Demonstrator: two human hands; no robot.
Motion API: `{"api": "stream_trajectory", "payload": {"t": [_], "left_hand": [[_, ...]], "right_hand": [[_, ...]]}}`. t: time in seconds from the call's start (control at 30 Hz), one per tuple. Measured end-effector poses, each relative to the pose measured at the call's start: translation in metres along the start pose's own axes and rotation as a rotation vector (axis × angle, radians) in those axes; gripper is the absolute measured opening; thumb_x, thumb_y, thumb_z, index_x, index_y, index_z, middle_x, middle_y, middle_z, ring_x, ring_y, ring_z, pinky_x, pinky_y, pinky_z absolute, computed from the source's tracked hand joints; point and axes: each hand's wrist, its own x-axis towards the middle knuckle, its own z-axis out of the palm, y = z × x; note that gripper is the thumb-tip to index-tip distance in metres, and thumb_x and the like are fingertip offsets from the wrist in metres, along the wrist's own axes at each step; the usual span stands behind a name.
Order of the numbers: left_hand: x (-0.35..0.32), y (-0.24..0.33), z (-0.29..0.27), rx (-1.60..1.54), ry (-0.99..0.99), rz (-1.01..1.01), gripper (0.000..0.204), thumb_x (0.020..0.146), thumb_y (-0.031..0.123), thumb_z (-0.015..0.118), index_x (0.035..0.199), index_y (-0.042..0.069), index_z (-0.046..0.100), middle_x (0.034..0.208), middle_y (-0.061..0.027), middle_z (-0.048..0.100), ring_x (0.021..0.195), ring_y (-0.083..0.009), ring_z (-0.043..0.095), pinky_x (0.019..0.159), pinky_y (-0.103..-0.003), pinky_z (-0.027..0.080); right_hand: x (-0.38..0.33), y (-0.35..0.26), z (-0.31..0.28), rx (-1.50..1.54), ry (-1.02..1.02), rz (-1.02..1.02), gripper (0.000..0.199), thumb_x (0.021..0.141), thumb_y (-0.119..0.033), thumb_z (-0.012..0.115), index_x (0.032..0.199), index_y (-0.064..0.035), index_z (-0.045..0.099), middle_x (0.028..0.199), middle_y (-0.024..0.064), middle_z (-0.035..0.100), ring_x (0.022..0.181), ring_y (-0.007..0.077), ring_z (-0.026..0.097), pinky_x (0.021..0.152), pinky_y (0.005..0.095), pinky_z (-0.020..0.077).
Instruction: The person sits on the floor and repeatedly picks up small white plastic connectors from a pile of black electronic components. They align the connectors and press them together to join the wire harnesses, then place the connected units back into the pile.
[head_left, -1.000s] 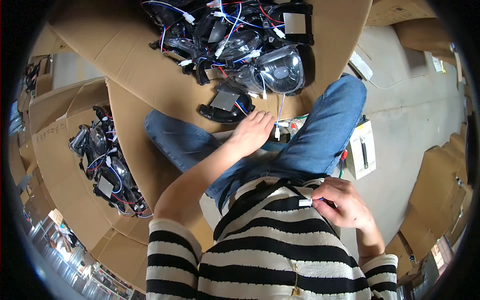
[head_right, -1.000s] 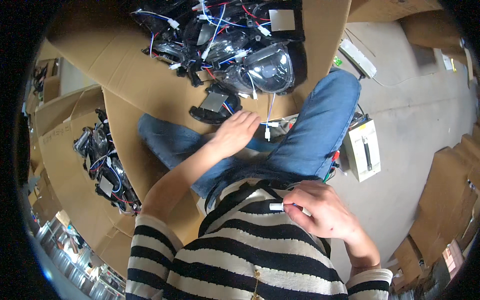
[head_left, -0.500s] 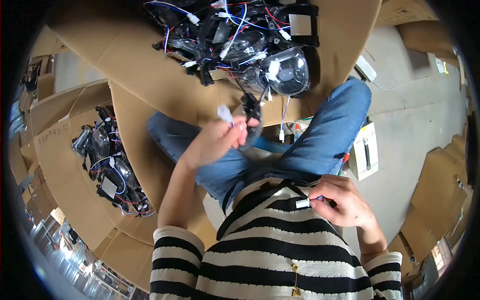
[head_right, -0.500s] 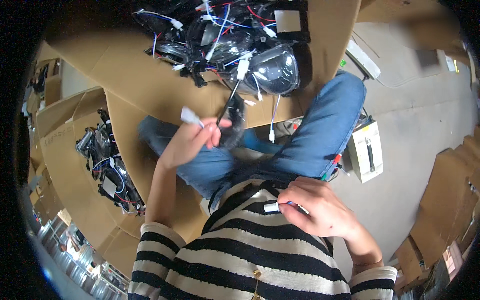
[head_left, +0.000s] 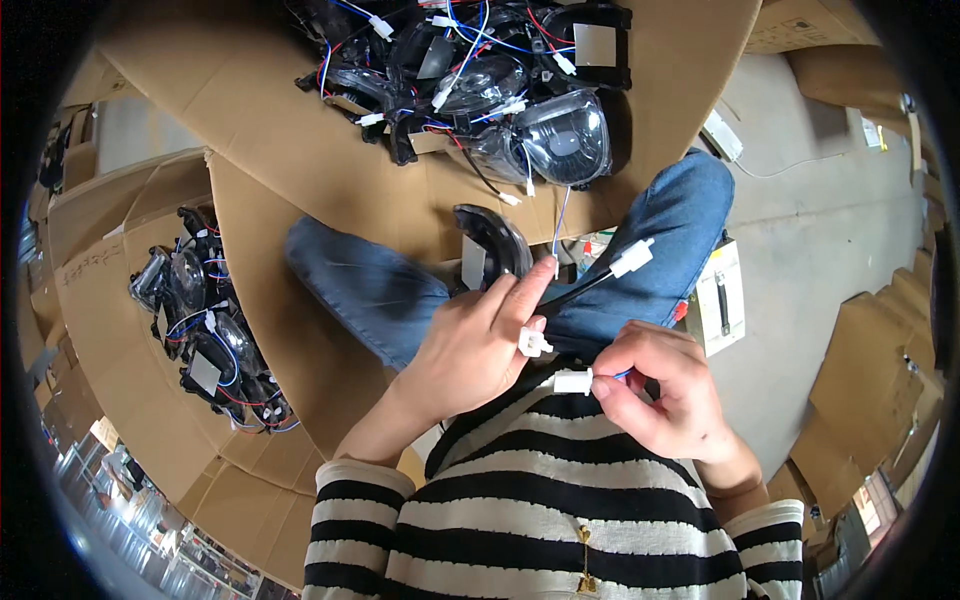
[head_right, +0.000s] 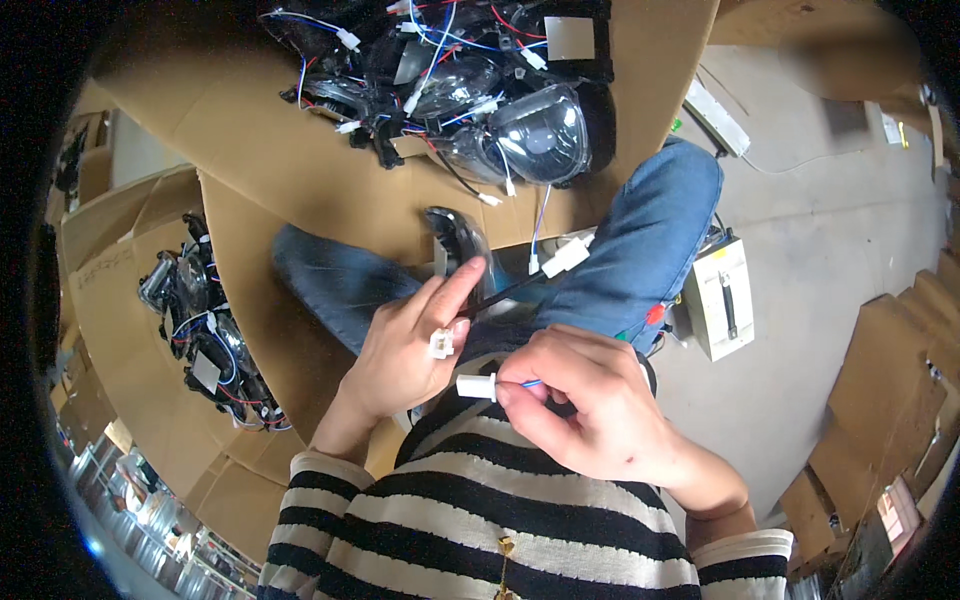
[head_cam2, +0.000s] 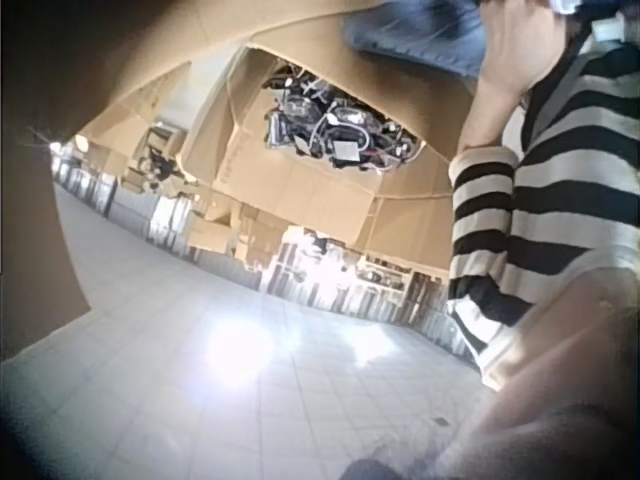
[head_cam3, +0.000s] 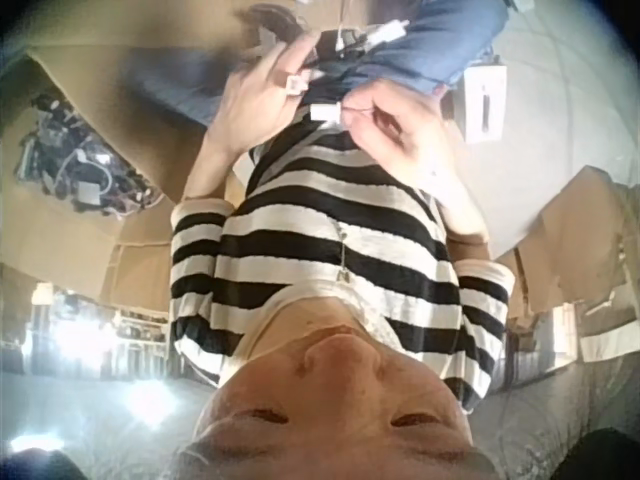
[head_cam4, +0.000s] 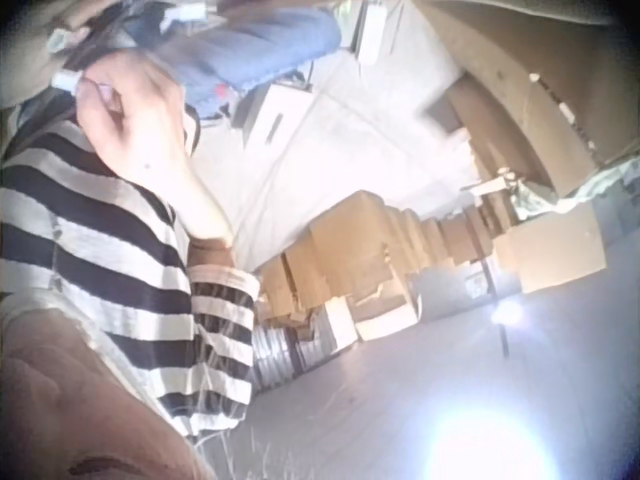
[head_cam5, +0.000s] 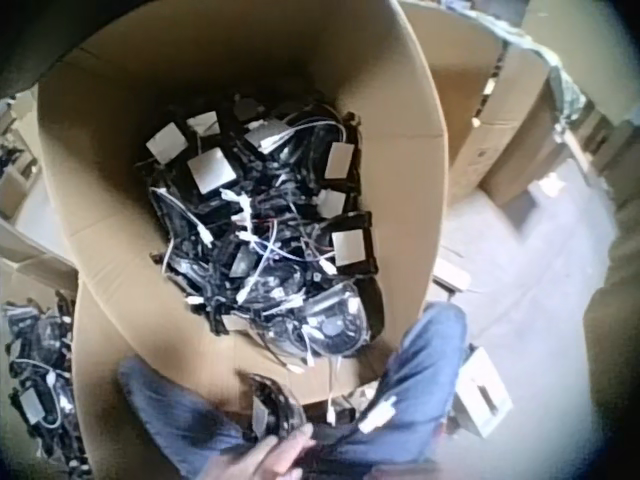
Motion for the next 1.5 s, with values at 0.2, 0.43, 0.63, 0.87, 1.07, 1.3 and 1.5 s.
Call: {"api": "stream_trajectory", "payload": {"t": [0.2,0.43,0.63,0.87,1.07,1.3,1.5], "left_hand": [[0.0,0.004,-0.014,-0.205,-0.234,0.092,0.046,0.075,0.014,0.054,0.119,0.005,0.044,0.077,-0.0126,0.054,0.066,-0.0307,0.054,0.062,-0.038,0.044],[0.002,0.003,-0.023,-0.466,-0.665,0.285,0.033,0.075,0.022,0.055,0.107,0.014,0.058,0.087,-0.0072,0.057,0.071,-0.0272,0.053,0.066,-0.035,0.042],[0.005,0.001,-0.022,-0.598,-0.922,0.301,0.029,0.077,0.028,0.054,0.098,0.011,0.064,0.086,-0.0095,0.06,0.071,-0.0288,0.054,0.067,-0.036,0.042],[0.006,0.002,-0.02,-0.654,-0.852,0.41,0.042,0.086,0.029,0.044,0.064,-0.004,0.057,0.062,-0.0166,0.052,0.052,-0.0332,0.048,0.05,-0.038,0.039],[0.008,0.003,-0.017,-0.693,-0.854,0.404,0.046,0.087,0.03,0.043,0.059,-0.005,0.052,0.061,-0.0181,0.05,0.052,-0.0337,0.047,0.05,-0.038,0.038],[0.011,-0.001,-0.017,-0.621,-0.864,0.41,0.042,0.087,0.03,0.043,0.068,-0.004,0.057,0.061,-0.0181,0.052,0.054,-0.0327,0.049,0.052,-0.037,0.039],[0.012,-0.007,-0.016,-0.708,-0.73,0.372,0.029,0.086,0.024,0.047,0.088,0.0,0.062,0.068,-0.0152,0.057,0.061,-0.0288,0.055,0.056,-0.034,0.043]], "right_hand": [[0.003,-0.001,-0.019,-0.032,0.05,-0.129,0.008,0.068,0.002,0.059,0.075,-0.0004,0.056,0.065,0.0064,0.054,0.055,0.02,0.049,0.051,0.0304,0.0371],[0.015,0.004,-0.026,0.019,-0.179,-0.169,0.011,0.069,0.002,0.059,0.079,-0.0016,0.058,0.067,0.0072,0.053,0.06,0.0229,0.05,0.054,0.0312,0.0379],[0.017,0.002,-0.023,0.088,-0.275,-0.18,0.01,0.069,0.0,0.06,0.078,-0.0022,0.057,0.067,0.0066,0.053,0.06,0.0227,0.05,0.055,0.0309,0.0382],[0.014,-0.008,-0.025,-0.179,-0.331,-0.276,0.01,0.068,-0.005,0.06,0.072,-0.0019,0.051,0.068,0.0075,0.047,0.064,0.0249,0.046,0.054,0.034,0.0381],[0.01,-0.001,-0.021,-0.138,-0.243,-0.303,0.008,0.068,-0.004,0.062,0.072,-0.0018,0.056,0.065,0.0063,0.052,0.057,0.0217,0.047,0.05,0.031,0.0357],[0.01,0.001,-0.016,-0.151,-0.259,-0.342,0.007,0.069,-0.004,0.061,0.072,-0.0016,0.055,0.066,0.0061,0.051,0.057,0.0209,0.047,0.051,0.0304,0.0365],[0.012,0.005,-0.015,-0.103,-0.175,-0.238,0.006,0.07,-0.002,0.058,0.074,0.0003,0.055,0.065,0.0084,0.052,0.058,0.0245,0.05,0.052,0.0332,0.0385]]}}
